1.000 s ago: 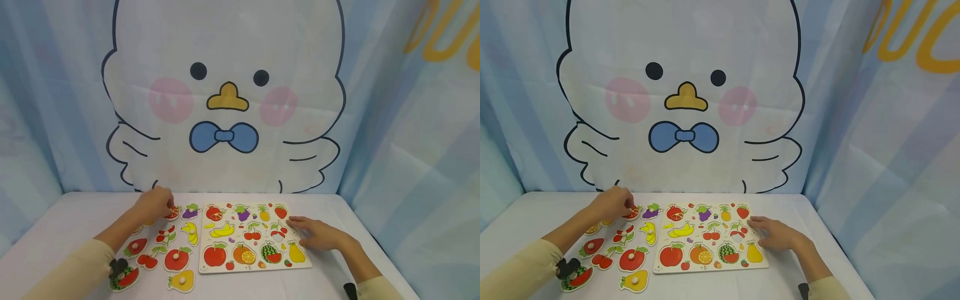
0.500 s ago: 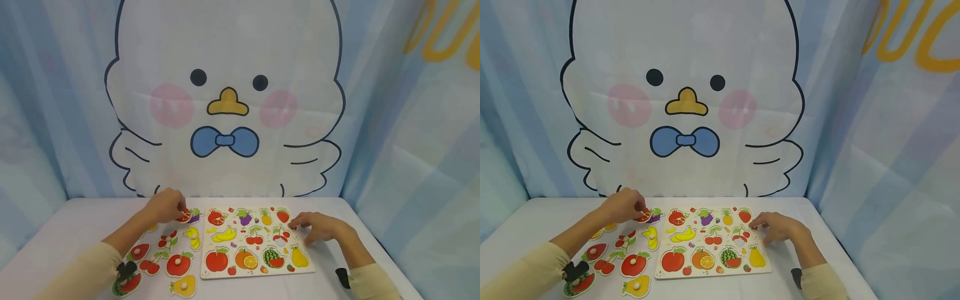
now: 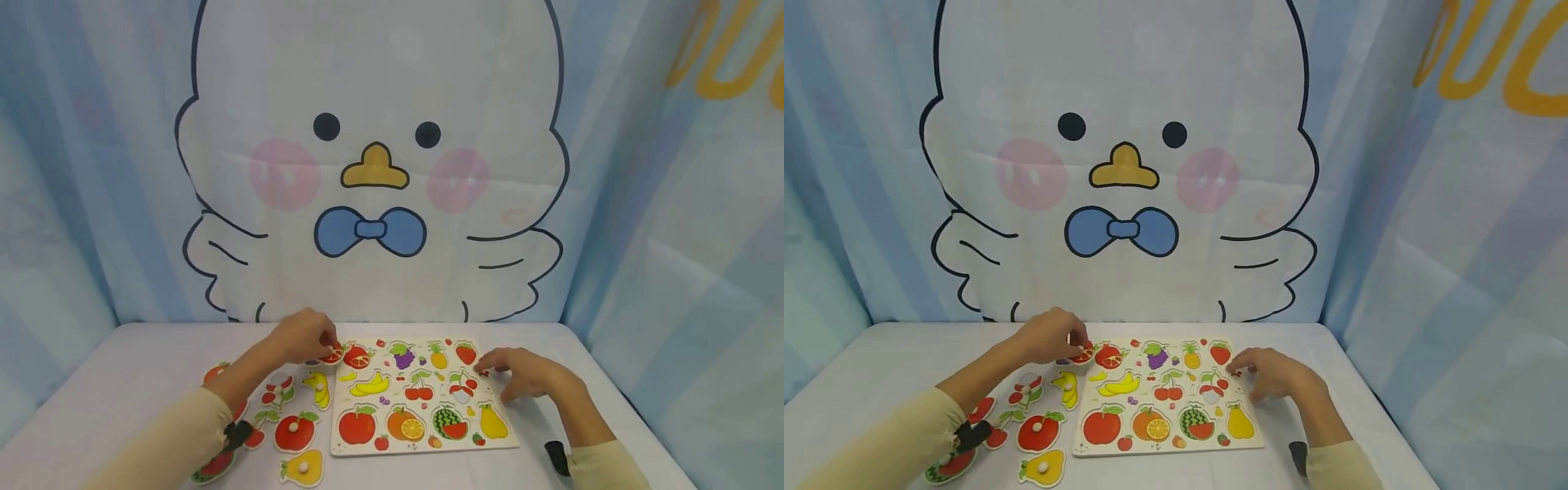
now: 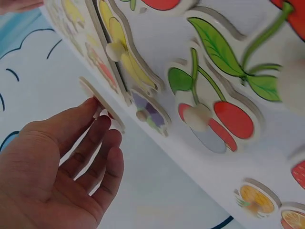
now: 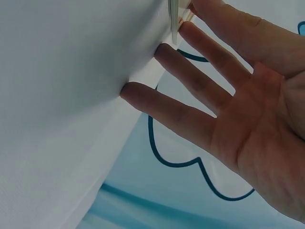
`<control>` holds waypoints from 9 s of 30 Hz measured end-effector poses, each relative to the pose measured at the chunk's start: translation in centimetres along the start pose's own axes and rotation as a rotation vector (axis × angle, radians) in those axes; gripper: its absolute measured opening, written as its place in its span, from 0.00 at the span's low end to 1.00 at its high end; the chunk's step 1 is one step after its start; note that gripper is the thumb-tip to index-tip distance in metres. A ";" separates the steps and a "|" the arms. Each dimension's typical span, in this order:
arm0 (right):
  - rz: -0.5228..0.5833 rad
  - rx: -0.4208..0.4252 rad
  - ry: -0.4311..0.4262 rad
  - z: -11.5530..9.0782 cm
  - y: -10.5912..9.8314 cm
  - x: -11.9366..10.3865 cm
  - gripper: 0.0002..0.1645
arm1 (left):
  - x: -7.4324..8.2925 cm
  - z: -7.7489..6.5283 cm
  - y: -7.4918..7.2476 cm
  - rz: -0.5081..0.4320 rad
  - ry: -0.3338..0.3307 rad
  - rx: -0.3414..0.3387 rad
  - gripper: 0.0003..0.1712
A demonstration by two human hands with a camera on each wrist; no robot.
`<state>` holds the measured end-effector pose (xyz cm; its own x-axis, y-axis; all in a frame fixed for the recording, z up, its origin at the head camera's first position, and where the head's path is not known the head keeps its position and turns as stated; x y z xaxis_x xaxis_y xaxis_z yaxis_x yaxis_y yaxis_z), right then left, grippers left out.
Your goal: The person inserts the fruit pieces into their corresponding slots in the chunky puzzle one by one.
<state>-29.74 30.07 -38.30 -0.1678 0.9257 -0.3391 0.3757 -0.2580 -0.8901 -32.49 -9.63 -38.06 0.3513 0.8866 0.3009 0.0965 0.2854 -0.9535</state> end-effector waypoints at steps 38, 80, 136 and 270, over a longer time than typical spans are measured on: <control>-0.014 0.052 -0.112 0.6 0.5 2.0 0.29 | 3.3 2.0 1.2 0.038 0.131 -0.031 0.04; -0.005 0.099 -0.062 1.1 0.7 1.1 0.21 | 3.7 3.0 2.0 0.128 0.084 -0.046 0.03; -0.013 0.117 -0.083 1.0 0.7 1.1 0.20 | -2.3 2.0 0.2 -0.079 0.021 -0.123 0.14; -0.016 0.101 -0.120 0.9 0.7 1.2 0.20 | 9.7 9.3 4.6 -0.089 0.126 -0.285 0.06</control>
<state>-30.54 30.78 -39.58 -0.2829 0.8919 -0.3528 0.2792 -0.2753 -0.9199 -37.30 3.65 -39.44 0.4403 0.8059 0.3957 0.3824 0.2304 -0.8948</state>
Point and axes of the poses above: each hand's wrist, its own z-axis towards the middle knuckle, its own y-axis out of the palm, x = y × z, the point moved 1 cm from there along z, towards the middle knuckle
